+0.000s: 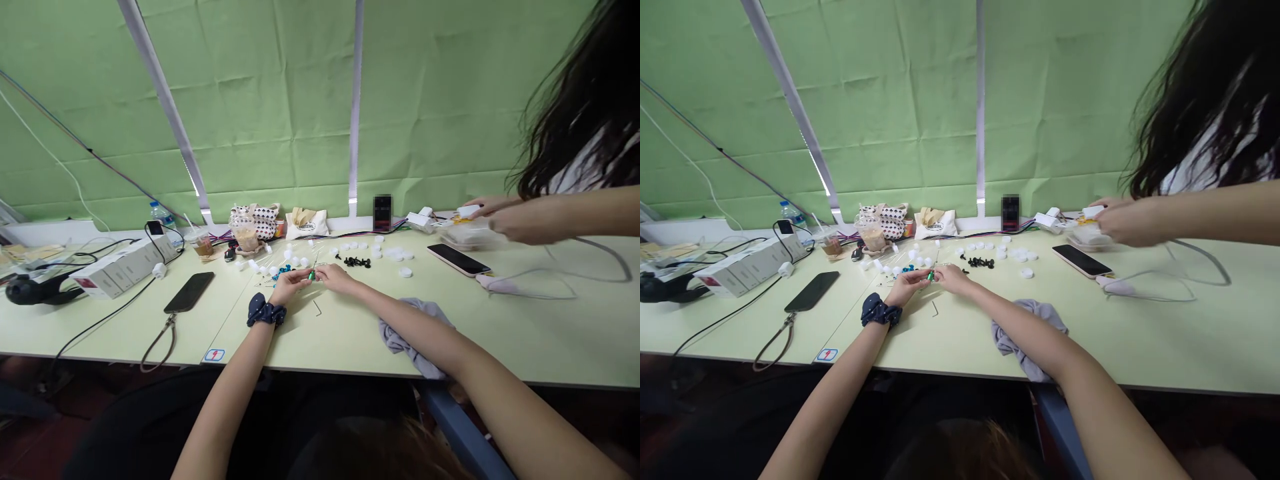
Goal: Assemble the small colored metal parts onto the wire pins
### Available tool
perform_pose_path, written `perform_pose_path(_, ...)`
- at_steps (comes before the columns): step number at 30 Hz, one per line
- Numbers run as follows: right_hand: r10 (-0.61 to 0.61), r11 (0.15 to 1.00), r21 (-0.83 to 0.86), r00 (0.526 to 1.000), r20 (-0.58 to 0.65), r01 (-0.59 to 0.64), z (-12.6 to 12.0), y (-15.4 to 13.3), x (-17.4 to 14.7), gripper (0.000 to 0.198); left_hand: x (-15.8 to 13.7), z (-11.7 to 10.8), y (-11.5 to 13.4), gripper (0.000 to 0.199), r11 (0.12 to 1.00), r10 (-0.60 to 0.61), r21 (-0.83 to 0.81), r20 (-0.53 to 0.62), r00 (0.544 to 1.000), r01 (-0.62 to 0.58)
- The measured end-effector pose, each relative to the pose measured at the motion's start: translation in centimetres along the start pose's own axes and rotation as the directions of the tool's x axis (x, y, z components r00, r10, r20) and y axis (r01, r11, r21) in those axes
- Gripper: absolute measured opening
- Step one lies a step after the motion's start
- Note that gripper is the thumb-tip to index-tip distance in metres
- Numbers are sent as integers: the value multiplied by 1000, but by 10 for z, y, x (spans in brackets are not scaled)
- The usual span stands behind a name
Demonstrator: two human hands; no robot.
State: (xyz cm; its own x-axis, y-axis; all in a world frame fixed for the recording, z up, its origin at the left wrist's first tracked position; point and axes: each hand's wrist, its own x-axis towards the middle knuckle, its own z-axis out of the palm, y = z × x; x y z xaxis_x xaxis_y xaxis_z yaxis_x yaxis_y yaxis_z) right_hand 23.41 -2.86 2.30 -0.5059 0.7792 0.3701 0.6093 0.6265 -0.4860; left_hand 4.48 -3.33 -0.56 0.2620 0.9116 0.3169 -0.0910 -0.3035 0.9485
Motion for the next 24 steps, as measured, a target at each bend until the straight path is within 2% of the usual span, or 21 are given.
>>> perform_pose_path(8,-8,980,-200,1000,-5,7,2,0,-3,17,-4,3,4,44,1000,-29,-6,-26,999,29)
perform_pose_path(12,-47,976,-214,999,-22,41,2,0,-3,18,-5,9,9,44,1000,-8,24,-42,999,9)
perform_pose_path(15,-140,977,-169,988,-63,127,1,-1,-2,21,-3,11,11,42,987,75,149,-89,993,-61)
perform_pose_path(18,-213,975,-95,970,-118,203,1,-1,-2,25,-3,13,12,35,925,232,342,-161,959,-167)
perform_pose_path(21,-177,984,-47,973,-147,172,2,-1,-3,26,-4,15,14,29,859,339,455,-166,926,-234)
perform_pose_path(24,-104,994,-47,979,-175,97,2,2,-3,25,-5,20,17,28,859,331,440,-88,940,-261)
